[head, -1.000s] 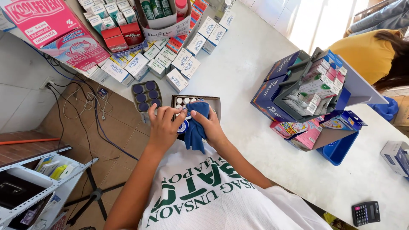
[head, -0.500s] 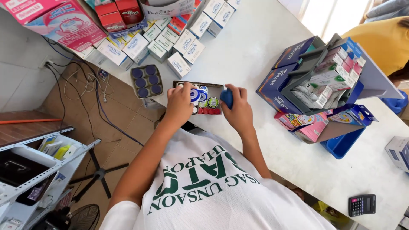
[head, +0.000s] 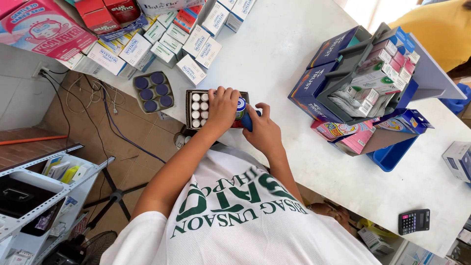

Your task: The person wipes small jars with a blue cloth, picking them up one by one from a cardboard box on a counter. The person wipes the lids and sides of the jars and places them back into the box. The task is performed in a room with shelves and various boxes in the background.

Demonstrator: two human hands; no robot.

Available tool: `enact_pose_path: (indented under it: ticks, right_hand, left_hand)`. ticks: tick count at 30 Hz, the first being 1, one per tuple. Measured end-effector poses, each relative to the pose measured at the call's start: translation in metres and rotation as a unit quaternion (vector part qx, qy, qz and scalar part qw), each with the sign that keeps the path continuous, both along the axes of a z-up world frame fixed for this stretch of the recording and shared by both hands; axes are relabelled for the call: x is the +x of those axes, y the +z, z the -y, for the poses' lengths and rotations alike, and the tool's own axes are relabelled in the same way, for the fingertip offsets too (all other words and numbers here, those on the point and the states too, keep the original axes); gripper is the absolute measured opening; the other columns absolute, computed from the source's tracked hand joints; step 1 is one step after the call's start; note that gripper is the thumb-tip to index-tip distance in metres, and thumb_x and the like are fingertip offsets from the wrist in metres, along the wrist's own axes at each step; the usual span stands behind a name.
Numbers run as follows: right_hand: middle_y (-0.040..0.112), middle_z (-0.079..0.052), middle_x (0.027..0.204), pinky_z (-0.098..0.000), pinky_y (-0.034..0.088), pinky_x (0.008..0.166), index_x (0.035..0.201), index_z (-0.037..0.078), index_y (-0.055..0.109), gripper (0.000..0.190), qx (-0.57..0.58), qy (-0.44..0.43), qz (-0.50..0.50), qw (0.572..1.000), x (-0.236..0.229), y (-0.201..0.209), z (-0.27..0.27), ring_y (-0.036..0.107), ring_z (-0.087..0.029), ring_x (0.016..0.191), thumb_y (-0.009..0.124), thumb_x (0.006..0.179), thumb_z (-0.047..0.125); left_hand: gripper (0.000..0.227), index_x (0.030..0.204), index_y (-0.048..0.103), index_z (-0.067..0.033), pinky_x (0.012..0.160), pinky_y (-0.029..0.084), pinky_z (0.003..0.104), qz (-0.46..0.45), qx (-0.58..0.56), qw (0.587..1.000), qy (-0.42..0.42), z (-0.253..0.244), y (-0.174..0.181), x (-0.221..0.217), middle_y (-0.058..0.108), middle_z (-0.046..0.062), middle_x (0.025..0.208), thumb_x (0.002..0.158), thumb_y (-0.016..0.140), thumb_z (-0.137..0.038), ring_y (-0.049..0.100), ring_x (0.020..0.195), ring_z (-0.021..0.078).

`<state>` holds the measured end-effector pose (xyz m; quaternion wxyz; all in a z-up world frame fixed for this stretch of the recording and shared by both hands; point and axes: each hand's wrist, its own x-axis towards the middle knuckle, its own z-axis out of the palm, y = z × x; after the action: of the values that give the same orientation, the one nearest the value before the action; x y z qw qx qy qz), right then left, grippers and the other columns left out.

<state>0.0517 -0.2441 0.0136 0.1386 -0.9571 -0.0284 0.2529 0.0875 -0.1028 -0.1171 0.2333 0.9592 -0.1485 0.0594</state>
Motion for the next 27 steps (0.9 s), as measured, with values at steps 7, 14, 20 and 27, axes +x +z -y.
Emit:
enact_pose_path:
  ticks: [7, 14, 20, 27]
  right_hand:
    - [0.035, -0.012, 0.144, -0.0543, 0.060, 0.085, 0.151, 0.022, 0.042, 0.076, -0.006, 0.003, -0.014, 1.000, 0.006, -0.008, 0.001, 0.071, -0.050, 0.097, 0.070, 0.081, 0.022]
    - [0.041, -0.011, 0.138, -0.0521, 0.061, 0.083, 0.148, 0.016, 0.046, 0.075, -0.012, 0.033, 0.009, 0.999, 0.011, -0.022, -0.002, 0.073, -0.046, 0.096, 0.075, 0.080, 0.024]
    - [0.042, -0.008, 0.138, -0.0522, 0.061, 0.085, 0.145, 0.015, 0.051, 0.071, -0.015, 0.046, 0.023, 0.999, 0.013, -0.025, -0.005, 0.073, -0.045, 0.096, 0.076, 0.079, 0.025]
    - [0.045, -0.007, 0.127, -0.0505, 0.063, 0.079, 0.136, 0.011, 0.062, 0.063, -0.072, 0.080, 0.041, 0.993, 0.012, -0.041, -0.014, 0.074, -0.043, 0.091, 0.078, 0.078, 0.029]
  left_hand:
    - [0.033, 0.102, 0.061, -0.0152, 0.093, 0.033, 0.047, 0.043, -0.010, 0.999, 0.017, 0.003, 0.008, 0.003, 0.052, 0.003, 0.099, 0.077, 0.079, -0.002, 0.048, 0.099, 0.0235]
    - [0.018, 0.095, 0.060, -0.0137, 0.088, 0.032, 0.043, 0.126, 0.068, 0.989, 0.021, 0.002, 0.007, 0.008, 0.048, 0.005, 0.098, 0.087, 0.075, -0.008, 0.047, 0.096, 0.0215]
    - [0.014, 0.091, 0.064, -0.0127, 0.088, 0.032, 0.045, 0.131, 0.072, 0.988, 0.029, 0.000, 0.007, 0.008, 0.048, 0.006, 0.103, 0.087, 0.075, -0.005, 0.047, 0.098, 0.0224]
    - [0.016, 0.073, 0.065, -0.0157, 0.087, 0.031, 0.043, 0.171, 0.095, 0.980, 0.041, -0.006, 0.017, 0.007, 0.049, 0.004, 0.107, 0.080, 0.078, -0.009, 0.046, 0.099, 0.0220]
